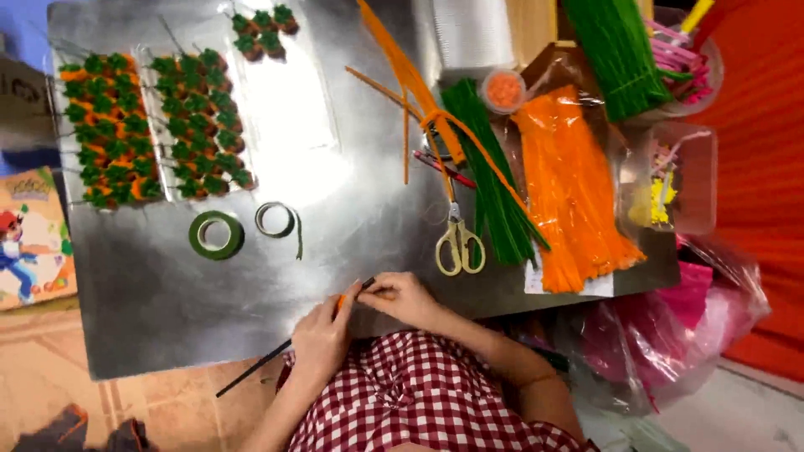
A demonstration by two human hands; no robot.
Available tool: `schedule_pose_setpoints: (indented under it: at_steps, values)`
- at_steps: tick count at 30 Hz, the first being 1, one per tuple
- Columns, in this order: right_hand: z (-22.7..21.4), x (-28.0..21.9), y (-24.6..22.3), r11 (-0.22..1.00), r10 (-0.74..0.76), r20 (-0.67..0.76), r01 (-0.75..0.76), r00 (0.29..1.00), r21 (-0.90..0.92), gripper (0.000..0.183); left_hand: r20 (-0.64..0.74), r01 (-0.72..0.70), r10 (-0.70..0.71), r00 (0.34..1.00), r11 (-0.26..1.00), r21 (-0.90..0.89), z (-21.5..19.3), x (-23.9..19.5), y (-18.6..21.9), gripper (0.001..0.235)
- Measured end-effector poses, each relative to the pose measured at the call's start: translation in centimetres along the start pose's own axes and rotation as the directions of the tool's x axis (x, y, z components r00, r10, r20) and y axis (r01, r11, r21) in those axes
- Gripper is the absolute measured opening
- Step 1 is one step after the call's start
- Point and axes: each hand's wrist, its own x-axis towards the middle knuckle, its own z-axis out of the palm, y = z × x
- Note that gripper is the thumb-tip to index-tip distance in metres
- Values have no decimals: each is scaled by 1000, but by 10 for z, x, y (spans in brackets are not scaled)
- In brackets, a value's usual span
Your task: Wrapping orange pipe cleaners around a rod to create artificial carrots for decoration.
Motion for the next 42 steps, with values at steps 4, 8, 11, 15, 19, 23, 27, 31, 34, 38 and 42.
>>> schedule_pose_setpoints:
  at_steps: [4, 8, 11, 15, 19, 23, 27, 31, 34, 38, 42]
  values:
    - [-24, -12, -26, 963, -156, -1, 152, 988, -221, 15, -22, 23, -20, 1000, 986, 166, 33, -15, -2, 59]
    - [-52, -10, -32, 540, -465, 287, 526, 837, -657, 12, 103, -87, 84, 991, 996, 25, 24, -14, -3, 51]
    - [-66, 14, -37, 526, -554, 398, 678, 731, -513, 17, 253, -88, 175, 952, 943, -320, 1, -5, -18, 67]
    - [-55, 52, -17, 897, -428, 223, 382, 876, 222, 19, 169, 129, -5, 986, 661, -739, -20, 6, -14, 84]
    - [-7, 46, 22, 895, -305, 10, 283, 952, 345, 15, 27, 163, -186, 982, 773, -613, 7, -15, -16, 87]
    - [9, 26, 14, 888, -146, -109, 179, 983, 423, 13, -60, 195, -241, 969, 889, -413, 34, -28, -13, 84]
    - [4, 5, 18, 860, 65, -86, -12, 994, 511, 14, 124, 318, -310, 943, 723, -613, -13, 8, -6, 58]
    - [-30, 1, -29, 932, -45, -44, 58, 998, 357, 10, 371, 425, -211, 904, 533, -732, -52, 39, -11, 45]
    - [-51, -21, -41, 980, -158, -6, 158, 987, 121, 13, 631, 614, -71, 773, 337, -714, -71, 43, -22, 54]
    - [-51, -52, -35, 988, -67, -41, 72, 997, 133, 11, 640, 586, 11, 768, 389, -710, -70, 39, -25, 48]
    - [-61, -74, -25, 993, 2, -142, 14, 990, 116, 17, 583, 401, 0, 813, 726, -559, -19, 7, -37, 36]
